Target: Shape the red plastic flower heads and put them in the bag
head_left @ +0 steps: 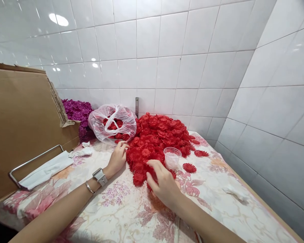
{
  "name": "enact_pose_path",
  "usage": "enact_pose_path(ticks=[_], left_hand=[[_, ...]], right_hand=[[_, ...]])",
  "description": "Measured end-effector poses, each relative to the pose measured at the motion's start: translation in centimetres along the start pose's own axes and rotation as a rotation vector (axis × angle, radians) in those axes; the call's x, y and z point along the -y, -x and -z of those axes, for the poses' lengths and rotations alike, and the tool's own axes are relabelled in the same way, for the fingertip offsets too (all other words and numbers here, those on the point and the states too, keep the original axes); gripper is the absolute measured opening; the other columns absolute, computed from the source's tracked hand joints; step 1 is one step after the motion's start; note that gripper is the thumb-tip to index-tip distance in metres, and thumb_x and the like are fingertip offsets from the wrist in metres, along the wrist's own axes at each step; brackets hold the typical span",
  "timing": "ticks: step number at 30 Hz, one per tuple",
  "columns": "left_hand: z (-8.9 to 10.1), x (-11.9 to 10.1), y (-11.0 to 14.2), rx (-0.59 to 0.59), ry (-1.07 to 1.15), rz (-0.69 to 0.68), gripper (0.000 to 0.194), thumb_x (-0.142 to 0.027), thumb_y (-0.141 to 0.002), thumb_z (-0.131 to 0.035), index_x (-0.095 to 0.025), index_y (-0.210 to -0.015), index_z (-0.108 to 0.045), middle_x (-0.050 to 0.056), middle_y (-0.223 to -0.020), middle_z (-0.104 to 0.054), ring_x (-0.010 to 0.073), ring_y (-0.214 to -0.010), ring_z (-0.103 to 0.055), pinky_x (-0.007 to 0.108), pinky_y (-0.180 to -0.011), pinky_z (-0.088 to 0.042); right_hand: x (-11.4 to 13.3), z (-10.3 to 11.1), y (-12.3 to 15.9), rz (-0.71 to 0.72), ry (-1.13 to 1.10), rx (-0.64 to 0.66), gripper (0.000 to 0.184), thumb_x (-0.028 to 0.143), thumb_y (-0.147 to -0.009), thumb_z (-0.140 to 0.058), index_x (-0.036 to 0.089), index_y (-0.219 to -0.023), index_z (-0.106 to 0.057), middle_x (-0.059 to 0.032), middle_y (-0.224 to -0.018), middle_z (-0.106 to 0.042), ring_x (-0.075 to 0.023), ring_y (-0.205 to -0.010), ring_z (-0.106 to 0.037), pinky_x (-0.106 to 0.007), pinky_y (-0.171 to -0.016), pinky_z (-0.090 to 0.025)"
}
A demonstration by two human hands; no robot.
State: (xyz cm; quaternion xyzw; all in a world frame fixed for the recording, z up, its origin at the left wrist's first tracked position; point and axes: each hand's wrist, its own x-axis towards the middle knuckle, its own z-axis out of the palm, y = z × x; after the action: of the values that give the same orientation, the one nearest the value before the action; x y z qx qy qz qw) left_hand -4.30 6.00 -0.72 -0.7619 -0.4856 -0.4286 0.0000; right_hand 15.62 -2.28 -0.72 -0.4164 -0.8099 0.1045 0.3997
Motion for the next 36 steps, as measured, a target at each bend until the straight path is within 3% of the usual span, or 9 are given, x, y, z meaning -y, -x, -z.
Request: enact_pose_path(ticks=[7,11,14,18,20,23,25,31,36], left_hand=[[-0.4,-0.4,0.1,-0.053,0.081,0.061,0.027,-0.004,-0.077,-0.035,-0.018,-0.084,-0.056,0.008,-0.103,-0.052,0.0201,-0.104,-0.05,0.036,-0.096,-0.039],[-0.6,-1.0,-0.1,-0.082,0.154,0.101,0.027,-0.002,-0.074,-0.035,-0.017,-0.082,-0.056,0.008,-0.101,-0.053,0.0198,-0.102,-0.052,0.037,-0.093,-0.041],[-0.1,-0.9,-0.9,-0.117,0.208,0.111,0.024,-0.005,-0.077,-0.036,-0.018,-0.082,-0.055,0.008,-0.103,-0.052,0.0201,-0.104,-0.051,0.037,-0.092,-0.042],[0.9,0.0,-1.9,-0.18,0.243,0.129,0.023,-0.005,-0.078,-0.037,-0.018,-0.086,-0.054,0.009,-0.104,-0.051,0.0212,-0.105,-0.05,0.039,-0.094,-0.04],[1.2,0.7,-2.0,-0.199,0.242,0.141,0.024,-0.004,-0.077,-0.037,-0.018,-0.086,-0.054,0.009,-0.104,-0.051,0.022,-0.106,-0.049,0.039,-0.094,-0.04],[1.7,1.7,-1.9,-0.221,0.226,0.148,0.024,-0.002,-0.075,-0.037,-0.018,-0.084,-0.054,0.009,-0.104,-0.05,0.0226,-0.107,-0.049,0.04,-0.094,-0.04],[1.8,2.1,-1.9,-0.233,0.214,0.153,0.025,-0.002,-0.074,-0.037,-0.018,-0.083,-0.054,0.008,-0.102,-0.05,0.0226,-0.106,-0.049,0.04,-0.095,-0.039],[1.9,2.4,-2.0,-0.227,0.215,0.183,0.022,-0.004,-0.074,-0.037,-0.018,-0.081,-0.053,0.009,-0.099,-0.051,0.0235,-0.103,-0.049,0.041,-0.094,-0.039],[1.9,2.5,-2.1,-0.206,0.222,0.221,0.021,-0.006,-0.075,-0.037,-0.019,-0.079,-0.052,0.008,-0.101,-0.05,0.0232,-0.106,-0.048,0.04,-0.094,-0.038]], right_hand=[[0.4,-0.3,0.1,0.089,0.145,0.224,0.058,0.03,-0.075,-0.061,0.02,-0.13,-0.042,-0.0155,-0.146,-0.023,-0.0318,-0.133,-0.019,-0.047,-0.105,-0.027],[0.5,-0.9,-2.0,-0.034,0.301,0.36,0.079,0.044,-0.07,-0.065,0.033,-0.138,-0.026,-0.0106,-0.151,-0.002,-0.0352,-0.135,0.002,-0.06,-0.102,-0.014],[0.3,-2.1,-4.4,-0.128,0.334,0.423,0.098,0.053,-0.058,-0.071,0.039,-0.138,-0.018,-0.0106,-0.151,0.002,-0.0394,-0.134,0.007,-0.069,-0.095,-0.016],[-0.4,-3.8,-7.8,-0.214,0.361,0.444,0.106,0.057,-0.051,-0.073,0.04,-0.139,-0.016,-0.0126,-0.151,0.0,-0.044,-0.133,-0.002,-0.07,-0.09,-0.025],[-0.9,-4.4,-9.0,-0.271,0.387,0.43,0.1,0.053,-0.056,-0.074,0.035,-0.138,-0.021,-0.015,-0.149,-0.009,-0.0452,-0.13,-0.016,-0.068,-0.089,-0.03],[-1.4,-5.0,-10.0,-0.333,0.427,0.386,0.054,0.038,-0.08,-0.061,0.023,-0.128,-0.041,-0.0115,-0.135,-0.039,-0.0319,-0.116,-0.045,-0.055,-0.089,-0.041],[-1.7,-5.2,-10.1,-0.345,0.435,0.357,0.032,0.029,-0.088,-0.052,0.018,-0.118,-0.05,-0.008,-0.123,-0.051,-0.0231,-0.103,-0.055,-0.045,-0.085,-0.046],[-1.5,-4.4,-10.6,-0.327,0.319,0.369,0.029,0.028,-0.087,-0.053,0.017,-0.113,-0.052,-0.0071,-0.114,-0.056,-0.0204,-0.095,-0.059,-0.041,-0.079,-0.05],[-1.3,-1.4,-14.2,-0.322,0.153,0.352,0.027,0.028,-0.088,-0.052,0.016,-0.111,-0.054,-0.0063,-0.111,-0.058,-0.0192,-0.091,-0.06,-0.039,-0.076,-0.051]])
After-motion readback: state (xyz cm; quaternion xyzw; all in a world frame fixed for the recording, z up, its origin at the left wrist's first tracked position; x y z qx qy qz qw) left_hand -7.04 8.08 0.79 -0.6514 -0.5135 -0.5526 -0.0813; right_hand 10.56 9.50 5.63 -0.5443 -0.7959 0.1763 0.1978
